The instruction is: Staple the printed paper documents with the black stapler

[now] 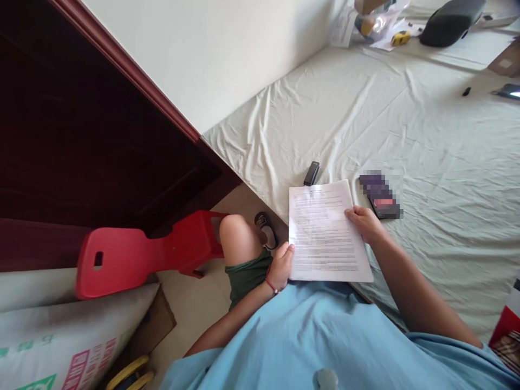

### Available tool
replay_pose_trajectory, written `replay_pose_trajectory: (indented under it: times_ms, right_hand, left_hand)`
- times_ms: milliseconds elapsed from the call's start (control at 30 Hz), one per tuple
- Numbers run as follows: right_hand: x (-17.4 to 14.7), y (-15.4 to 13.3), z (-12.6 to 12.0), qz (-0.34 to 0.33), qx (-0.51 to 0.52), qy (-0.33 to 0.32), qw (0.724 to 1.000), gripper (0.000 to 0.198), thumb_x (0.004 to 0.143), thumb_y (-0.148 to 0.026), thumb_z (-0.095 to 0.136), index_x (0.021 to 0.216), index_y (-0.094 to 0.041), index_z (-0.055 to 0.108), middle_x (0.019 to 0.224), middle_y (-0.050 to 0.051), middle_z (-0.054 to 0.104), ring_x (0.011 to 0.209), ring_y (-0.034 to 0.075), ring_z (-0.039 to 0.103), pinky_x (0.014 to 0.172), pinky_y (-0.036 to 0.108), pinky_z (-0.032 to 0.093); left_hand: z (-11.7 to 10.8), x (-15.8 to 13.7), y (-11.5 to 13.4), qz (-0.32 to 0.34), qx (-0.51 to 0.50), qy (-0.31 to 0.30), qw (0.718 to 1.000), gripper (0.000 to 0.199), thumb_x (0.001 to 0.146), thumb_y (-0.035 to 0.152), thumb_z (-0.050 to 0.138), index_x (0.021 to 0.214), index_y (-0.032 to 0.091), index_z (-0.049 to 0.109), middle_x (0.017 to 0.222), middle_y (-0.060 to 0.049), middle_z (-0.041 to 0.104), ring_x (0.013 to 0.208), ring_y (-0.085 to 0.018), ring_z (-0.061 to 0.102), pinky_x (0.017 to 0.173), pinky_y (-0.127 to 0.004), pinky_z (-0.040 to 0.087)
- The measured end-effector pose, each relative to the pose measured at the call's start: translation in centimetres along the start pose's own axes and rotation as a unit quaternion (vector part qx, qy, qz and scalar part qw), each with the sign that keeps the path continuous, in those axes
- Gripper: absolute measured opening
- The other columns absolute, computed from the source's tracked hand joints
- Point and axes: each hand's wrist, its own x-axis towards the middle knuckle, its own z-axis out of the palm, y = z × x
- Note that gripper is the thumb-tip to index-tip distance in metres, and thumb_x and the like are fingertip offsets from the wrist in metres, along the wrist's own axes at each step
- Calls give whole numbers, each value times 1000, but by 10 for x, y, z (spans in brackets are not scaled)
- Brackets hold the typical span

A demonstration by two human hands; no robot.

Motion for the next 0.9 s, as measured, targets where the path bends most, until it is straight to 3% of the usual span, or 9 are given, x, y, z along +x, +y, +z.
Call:
replay_pose_trajectory:
  times_ms: [133,300,433,633,767,900]
  right_hand:
    - [5,-5,-2,4,37,1,999,21,79,-43,61,80,-22,60,66,2,65,60,21,63,56,32,52]
    - [8,-8,-9,-41,-97,58,993,25,86,-44,54,73,-22,56,60,1,59,65,21,59,55,28,44]
    - [5,-10,-22,-61,-277,79,956,29,92,-37,47,67,-23,43,62,1,56,62,17,53,59,28,37]
    - [-17,-11,-33,-24,-422,86,902,28,98,-34,40,72,-24,41,70,7,63,68,21,58,61,30,31]
    - [-32,-4,-31,4,-447,111,888,27,101,-31,37,78,-24,49,79,11,69,74,24,63,64,32,33]
    - [-41,-8,-35,18,-460,123,879,27,103,-31,39,93,-20,61,83,14,71,75,26,65,64,33,33]
  left_hand:
    - [4,12,11,11,20,11,1000,54,81,70,68,89,17,62,94,-7,71,96,-25,65,85,-35,50]
    - [4,26,15,-18,32,26,999,57,76,71,72,86,16,63,91,-7,71,90,-24,65,84,-35,50]
    - [9,31,10,-69,32,-36,996,62,75,74,71,87,14,67,87,-8,71,85,-22,64,84,-35,49]
    - [11,25,8,-101,135,-62,984,70,76,83,61,83,13,66,70,-3,62,59,-14,49,54,-28,38]
    - [12,16,6,-100,148,-142,974,69,83,79,57,89,12,72,84,-10,71,78,-22,62,75,-34,48]
    - [15,15,0,-98,148,-130,976,70,82,80,58,93,12,73,88,-12,72,83,-26,64,79,-38,49]
